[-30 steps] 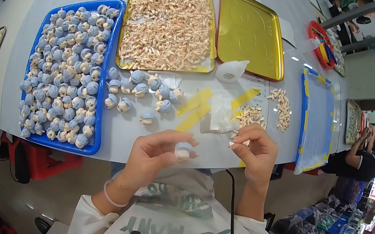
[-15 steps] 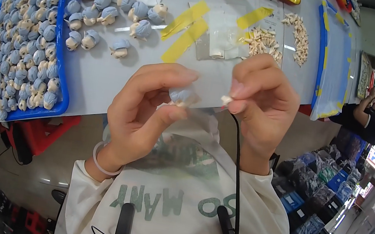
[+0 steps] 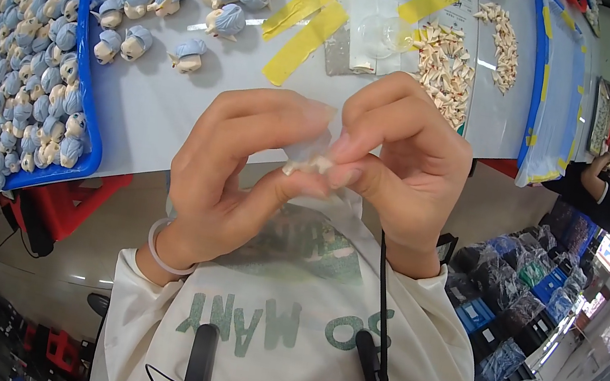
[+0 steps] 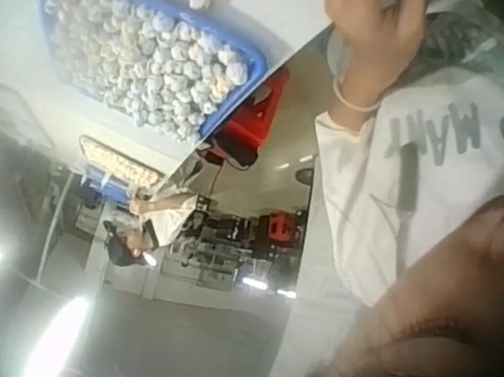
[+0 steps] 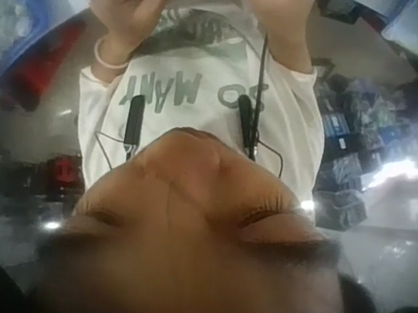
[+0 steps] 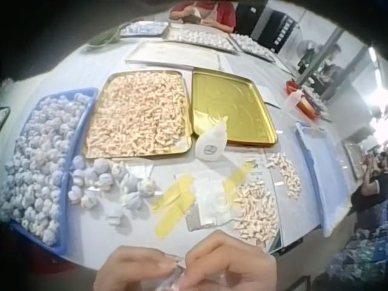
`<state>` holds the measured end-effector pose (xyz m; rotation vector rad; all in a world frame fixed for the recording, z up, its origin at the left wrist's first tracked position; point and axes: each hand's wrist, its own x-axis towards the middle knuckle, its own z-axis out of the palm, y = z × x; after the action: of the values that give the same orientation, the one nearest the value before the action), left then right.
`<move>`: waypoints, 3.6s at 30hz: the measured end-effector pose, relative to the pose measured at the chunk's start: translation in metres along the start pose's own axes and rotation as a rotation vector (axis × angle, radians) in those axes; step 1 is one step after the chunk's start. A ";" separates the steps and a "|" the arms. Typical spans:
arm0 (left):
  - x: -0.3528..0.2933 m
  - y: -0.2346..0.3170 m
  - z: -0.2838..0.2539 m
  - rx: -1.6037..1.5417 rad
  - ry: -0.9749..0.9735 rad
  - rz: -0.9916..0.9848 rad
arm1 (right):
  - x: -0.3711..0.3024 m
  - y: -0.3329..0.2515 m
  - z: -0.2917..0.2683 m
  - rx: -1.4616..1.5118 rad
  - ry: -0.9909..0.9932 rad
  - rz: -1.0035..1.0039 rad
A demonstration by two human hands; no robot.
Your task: The person assembles small decorative figurines by applying glue from a bottle to plastic heads and white plastic pieces, then attaching these figurine parts together by hand to form blue assembled figurines.
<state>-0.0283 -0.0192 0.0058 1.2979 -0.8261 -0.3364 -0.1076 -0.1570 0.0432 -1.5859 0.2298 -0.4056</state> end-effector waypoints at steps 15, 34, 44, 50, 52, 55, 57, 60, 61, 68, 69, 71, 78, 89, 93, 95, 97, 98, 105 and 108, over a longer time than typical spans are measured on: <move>0.003 0.007 0.006 0.241 -0.008 0.090 | 0.000 0.003 0.002 -0.271 -0.018 -0.200; 0.030 0.027 -0.073 0.839 -0.053 0.030 | 0.037 0.033 -0.150 -1.187 0.405 0.076; 0.062 0.025 -0.184 1.144 0.114 -0.140 | 0.041 0.031 -0.144 -1.311 0.302 0.035; 0.054 0.025 -0.191 1.125 0.123 -0.245 | 0.037 0.031 -0.139 -1.270 0.328 -0.037; 0.046 0.030 -0.198 1.178 0.128 -0.319 | 0.040 0.033 -0.141 -1.271 0.326 -0.030; 0.040 0.032 -0.199 1.325 0.118 -0.102 | 0.040 0.030 -0.144 -1.280 0.320 -0.031; 0.036 0.033 -0.194 1.194 0.192 -0.161 | 0.038 0.032 -0.151 -1.329 0.327 -0.023; 0.018 0.049 -0.171 0.644 0.223 -0.152 | 0.044 0.034 -0.157 -1.307 0.291 -0.076; 0.018 0.051 -0.157 0.526 0.166 -0.122 | 0.046 0.035 -0.154 -1.269 0.319 -0.057; 0.010 0.015 -0.063 -0.190 -0.149 -0.090 | 0.045 0.026 -0.153 -1.147 0.406 0.007; 0.007 0.011 -0.058 -0.187 -0.160 -0.152 | 0.045 0.029 -0.155 -1.150 0.404 0.012; 0.007 0.012 -0.045 -0.189 -0.173 -0.210 | 0.049 0.036 -0.161 -1.300 0.363 -0.053; 0.005 0.011 -0.020 -0.279 -0.166 -0.382 | 0.048 0.045 -0.164 -1.398 0.277 -0.137; 0.006 0.007 -0.014 -0.435 -0.161 -0.391 | 0.029 0.024 -0.155 -1.070 0.510 -0.181; 0.003 0.001 -0.018 -0.495 -0.122 -0.394 | 0.014 0.014 -0.145 -0.631 0.551 -0.070; 0.003 -0.002 -0.020 -0.527 -0.130 -0.389 | 0.007 0.009 -0.138 -0.491 0.496 0.038; 0.004 -0.001 -0.019 -0.605 -0.095 -0.455 | 0.004 0.011 -0.134 -0.418 0.505 0.057; 0.005 -0.001 -0.018 -0.602 -0.092 -0.458 | 0.001 0.014 -0.135 -0.363 0.491 0.020; 0.009 -0.019 -0.014 -0.651 -0.061 -0.362 | -0.003 0.016 -0.131 -0.134 0.360 -0.035; 0.009 -0.025 -0.017 -0.692 -0.073 -0.356 | 0.001 0.015 -0.122 -0.207 0.335 0.002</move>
<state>-0.0050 -0.0202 -0.0150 0.7711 -0.4626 -0.8734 -0.1530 -0.2708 0.0310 -1.7140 0.5441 -0.6640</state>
